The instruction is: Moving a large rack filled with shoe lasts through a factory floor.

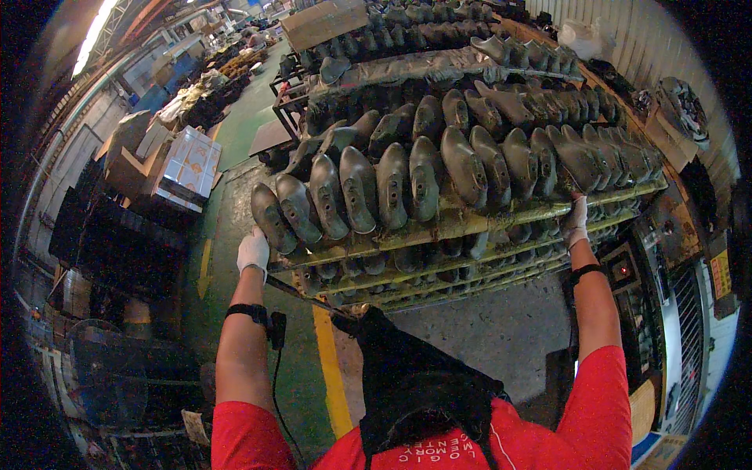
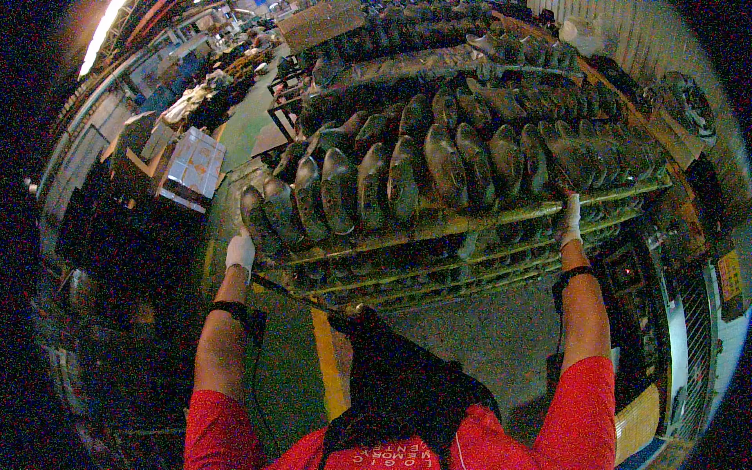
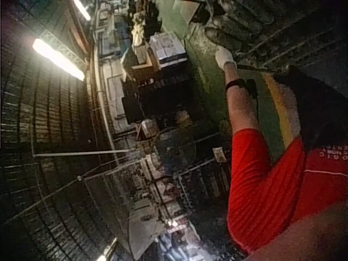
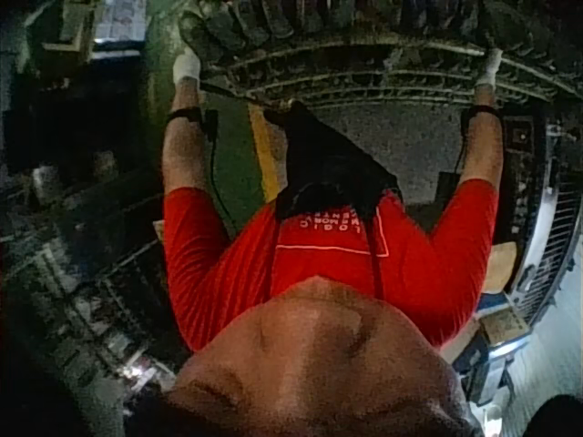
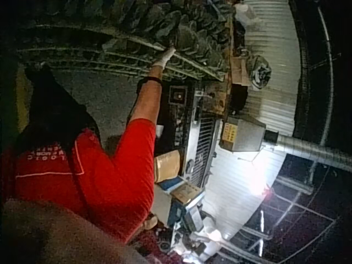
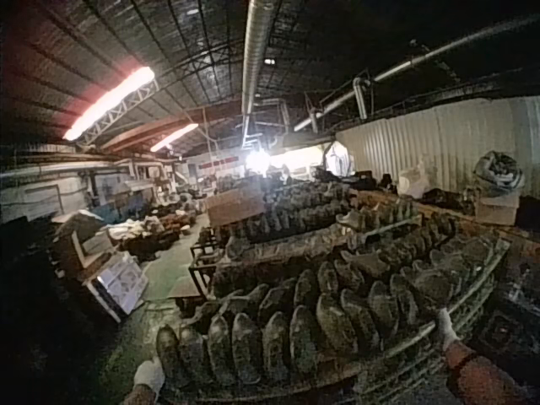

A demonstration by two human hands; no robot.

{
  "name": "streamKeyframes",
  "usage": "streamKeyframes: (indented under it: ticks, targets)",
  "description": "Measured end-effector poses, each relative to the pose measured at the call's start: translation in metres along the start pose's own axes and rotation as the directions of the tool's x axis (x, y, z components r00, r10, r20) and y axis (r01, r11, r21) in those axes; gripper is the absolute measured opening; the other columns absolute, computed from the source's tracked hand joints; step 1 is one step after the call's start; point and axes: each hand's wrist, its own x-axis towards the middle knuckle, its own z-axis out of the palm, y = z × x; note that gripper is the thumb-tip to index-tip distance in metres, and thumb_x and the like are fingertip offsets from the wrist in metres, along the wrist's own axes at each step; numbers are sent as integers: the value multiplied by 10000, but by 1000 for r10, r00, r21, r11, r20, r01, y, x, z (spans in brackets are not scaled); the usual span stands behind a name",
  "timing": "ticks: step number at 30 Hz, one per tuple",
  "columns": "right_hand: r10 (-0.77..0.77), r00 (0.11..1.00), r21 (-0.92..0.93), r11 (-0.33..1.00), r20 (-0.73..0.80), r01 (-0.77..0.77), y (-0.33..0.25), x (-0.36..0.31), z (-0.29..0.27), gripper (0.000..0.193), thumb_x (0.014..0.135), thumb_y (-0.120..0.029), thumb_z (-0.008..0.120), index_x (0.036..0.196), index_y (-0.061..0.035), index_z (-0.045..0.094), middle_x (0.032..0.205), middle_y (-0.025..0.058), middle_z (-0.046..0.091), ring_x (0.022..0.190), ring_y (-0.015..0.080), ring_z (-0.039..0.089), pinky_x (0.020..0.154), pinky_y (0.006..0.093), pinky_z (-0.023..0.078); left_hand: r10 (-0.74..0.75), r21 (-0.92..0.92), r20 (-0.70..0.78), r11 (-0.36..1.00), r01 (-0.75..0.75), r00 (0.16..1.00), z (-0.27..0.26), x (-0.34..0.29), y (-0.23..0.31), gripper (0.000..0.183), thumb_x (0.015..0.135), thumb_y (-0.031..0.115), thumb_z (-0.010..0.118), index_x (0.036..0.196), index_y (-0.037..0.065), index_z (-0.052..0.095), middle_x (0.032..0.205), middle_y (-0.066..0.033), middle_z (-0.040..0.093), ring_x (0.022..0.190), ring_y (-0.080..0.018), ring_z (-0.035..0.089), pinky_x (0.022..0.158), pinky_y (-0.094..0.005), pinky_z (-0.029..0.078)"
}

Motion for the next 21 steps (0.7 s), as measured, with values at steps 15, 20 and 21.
streamKeyframes:
  ticks: [15,20,21]
  targets:
    - [-42,999,69,997,1,41,-5,-9,9,539,850,-537,400,1233,-170,495,1221,27,513,1073,248,479,884,432,385,2,-43,-4,999,-2,1000,-3,-3,1,665,902,470,249,1010,-83,602,1079,-308,566,1043,-425,541,899,-462,394]
    - [34,997,30,999,-63,-32,-5,1,7,611,911,-566,281,1313,-146,467,1282,52,502,1125,262,492,948,439,394,-28,-30,-3,999,28,1000,-5,-6,4,665,904,472,255,1010,-83,607,1078,-304,570,1047,-418,544,895,-459,399]
    - [18,998,28,999,-58,-17,-5,3,7,603,916,-555,275,1309,-141,470,1282,51,500,1127,260,491,955,434,391,-25,-27,-5,999,25,1000,-4,-5,5,665,905,473,255,1009,-81,609,1078,-302,572,1048,-416,545,894,-458,401]
